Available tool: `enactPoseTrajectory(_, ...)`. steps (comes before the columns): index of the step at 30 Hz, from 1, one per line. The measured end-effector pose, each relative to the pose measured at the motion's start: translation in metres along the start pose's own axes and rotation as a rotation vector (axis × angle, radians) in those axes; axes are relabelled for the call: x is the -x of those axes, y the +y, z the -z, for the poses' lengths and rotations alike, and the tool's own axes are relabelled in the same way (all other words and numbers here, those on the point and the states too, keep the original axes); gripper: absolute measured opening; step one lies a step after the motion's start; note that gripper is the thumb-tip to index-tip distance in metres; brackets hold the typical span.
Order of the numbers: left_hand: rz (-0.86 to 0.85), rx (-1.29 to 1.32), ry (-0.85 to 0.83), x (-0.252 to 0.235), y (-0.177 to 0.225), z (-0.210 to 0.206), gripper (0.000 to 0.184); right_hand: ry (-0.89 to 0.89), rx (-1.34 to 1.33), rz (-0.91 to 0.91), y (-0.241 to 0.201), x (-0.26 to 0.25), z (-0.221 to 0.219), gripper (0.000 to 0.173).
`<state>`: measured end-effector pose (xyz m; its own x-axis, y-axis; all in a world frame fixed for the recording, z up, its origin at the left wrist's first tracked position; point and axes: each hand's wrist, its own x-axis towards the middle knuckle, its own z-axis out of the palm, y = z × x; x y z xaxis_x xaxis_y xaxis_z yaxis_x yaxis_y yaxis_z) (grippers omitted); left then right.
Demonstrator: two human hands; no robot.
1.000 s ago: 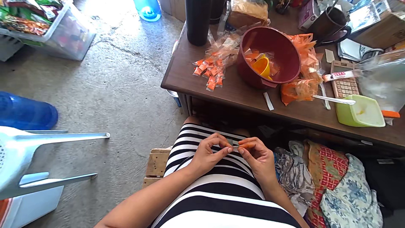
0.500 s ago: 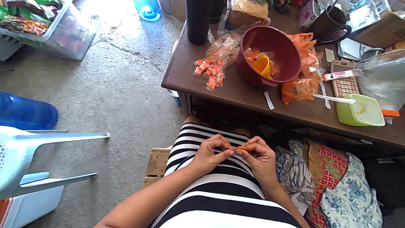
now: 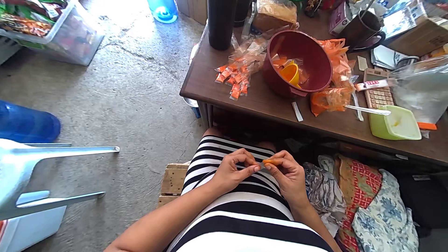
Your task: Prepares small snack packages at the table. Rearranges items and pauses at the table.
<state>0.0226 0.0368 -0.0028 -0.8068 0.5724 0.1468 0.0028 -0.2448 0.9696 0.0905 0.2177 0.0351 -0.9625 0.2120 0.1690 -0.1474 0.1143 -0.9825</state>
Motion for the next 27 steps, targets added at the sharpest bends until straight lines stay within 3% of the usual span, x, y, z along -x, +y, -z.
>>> enactPoseTrajectory(5,-0.010,-0.008,-0.013,-0.001,0.001,0.000,0.013,0.068,-0.006,0.004,0.002,-0.001,-0.005,0.010)
enactPoseTrajectory(13,-0.016,-0.024,-0.014,-0.001,0.003,0.001,0.015,-0.012,-0.051,-0.082,0.000,-0.006,0.009,0.043)
enactPoseTrajectory(20,-0.009,-0.018,-0.057,-0.002,0.002,0.002,0.015,-0.184,0.065,-0.035,-0.007,-0.011,0.013,0.029)
enactPoseTrajectory(23,-0.015,-0.017,-0.063,-0.002,0.000,0.002,0.015,-0.160,0.052,-0.014,-0.005,-0.012,0.011,0.014)
enactPoseTrajectory(27,-0.018,-0.027,-0.064,-0.004,0.002,0.001,0.013,-0.111,0.060,0.013,-0.007,-0.012,0.008,0.006)
